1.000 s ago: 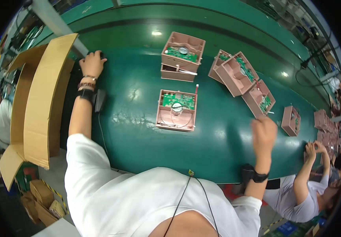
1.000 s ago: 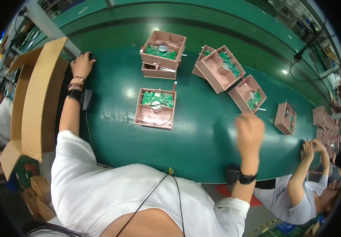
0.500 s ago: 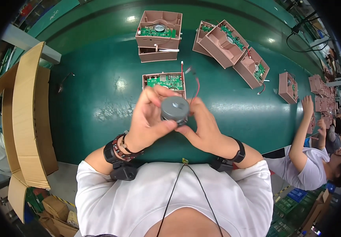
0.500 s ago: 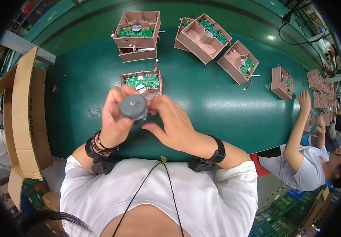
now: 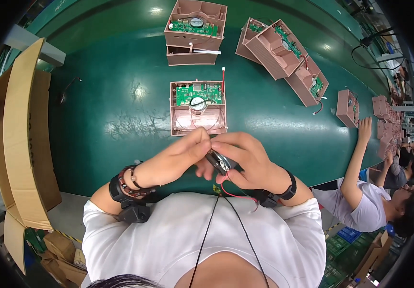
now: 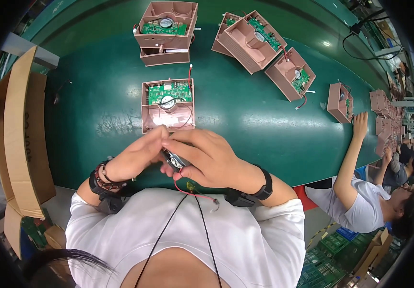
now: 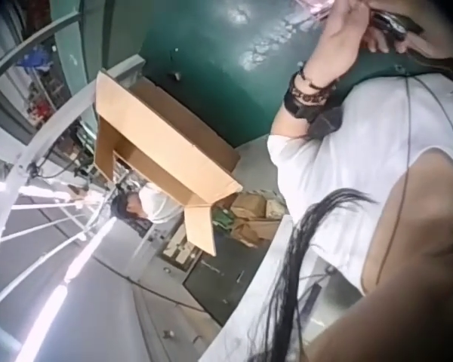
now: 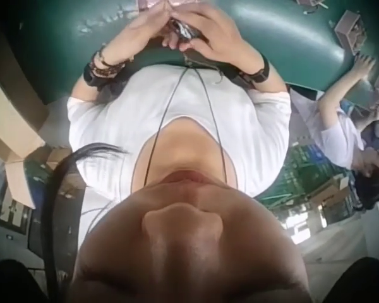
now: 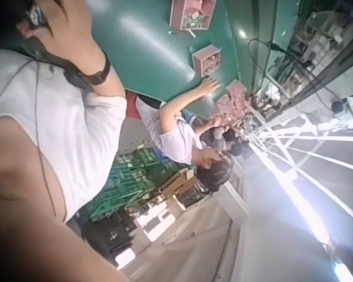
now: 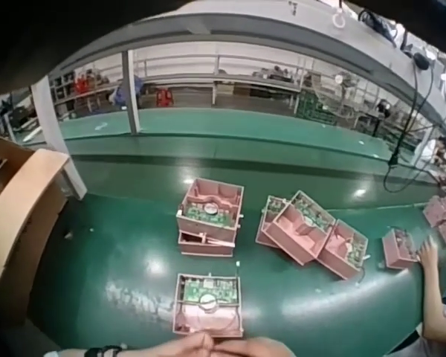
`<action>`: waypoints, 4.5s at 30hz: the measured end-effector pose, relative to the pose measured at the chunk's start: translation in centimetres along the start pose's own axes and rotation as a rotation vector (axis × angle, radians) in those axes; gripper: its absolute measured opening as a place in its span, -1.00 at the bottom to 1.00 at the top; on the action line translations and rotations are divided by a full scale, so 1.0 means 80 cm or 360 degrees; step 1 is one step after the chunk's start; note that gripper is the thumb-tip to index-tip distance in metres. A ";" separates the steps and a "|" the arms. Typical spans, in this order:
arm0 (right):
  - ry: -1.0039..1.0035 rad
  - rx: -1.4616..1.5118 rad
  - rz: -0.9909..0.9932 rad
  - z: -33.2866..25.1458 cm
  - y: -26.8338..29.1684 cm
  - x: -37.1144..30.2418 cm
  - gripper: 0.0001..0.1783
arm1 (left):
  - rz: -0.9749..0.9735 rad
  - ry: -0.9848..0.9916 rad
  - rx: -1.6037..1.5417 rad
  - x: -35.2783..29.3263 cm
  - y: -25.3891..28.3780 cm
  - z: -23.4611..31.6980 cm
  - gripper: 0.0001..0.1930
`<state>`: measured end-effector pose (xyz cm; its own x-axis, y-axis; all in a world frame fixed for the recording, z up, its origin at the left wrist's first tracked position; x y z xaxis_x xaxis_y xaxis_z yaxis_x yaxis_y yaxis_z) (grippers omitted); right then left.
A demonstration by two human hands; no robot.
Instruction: The person picks up a speaker and places it into a plastic housing, then connects the wire terminals to a circuit board. After seating the speaker, they pick up a second speaker and repeat the process of connecting wires and placing it into the housing.
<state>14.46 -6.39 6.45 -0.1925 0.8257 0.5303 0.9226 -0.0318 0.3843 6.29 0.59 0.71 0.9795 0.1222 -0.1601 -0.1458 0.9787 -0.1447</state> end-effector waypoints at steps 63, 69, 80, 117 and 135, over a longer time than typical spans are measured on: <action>-0.0757 -0.0623 -0.0077 0.050 -0.008 -0.005 -0.53 | 0.0126 -0.0999 0.2071 -0.027 -0.049 0.021 -0.89; -0.0811 -0.0765 -0.0253 0.051 -0.013 0.001 -0.56 | 0.0178 -0.0998 0.2011 -0.027 -0.041 0.014 -0.89; -0.0806 -0.0851 -0.0302 0.054 -0.017 0.000 -0.59 | 0.0242 -0.0901 0.2066 -0.028 -0.018 0.029 -0.81; -0.0617 -0.0950 -0.0493 0.043 -0.019 0.021 -0.68 | 0.0774 -0.0277 0.2302 -0.021 0.011 0.025 -0.74; -0.0342 -0.0423 0.0117 0.011 0.036 0.048 -0.83 | 0.1131 -0.0744 0.1645 0.000 0.037 0.109 -0.82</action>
<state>16.66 -2.82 8.90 -0.0279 0.9146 0.4033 0.8068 -0.2176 0.5493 7.05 4.92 8.77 0.7210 0.4949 0.4850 -0.6720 0.3288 0.6636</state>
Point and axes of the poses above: each hand's wrist, its own x-axis towards the middle knuckle, its own y-axis out of the back of the hand, z = x × y, the point moved 9 cm from there along x, towards the middle knuckle, and after that the axes turned 14 degrees about x, right-handed, at the moved point
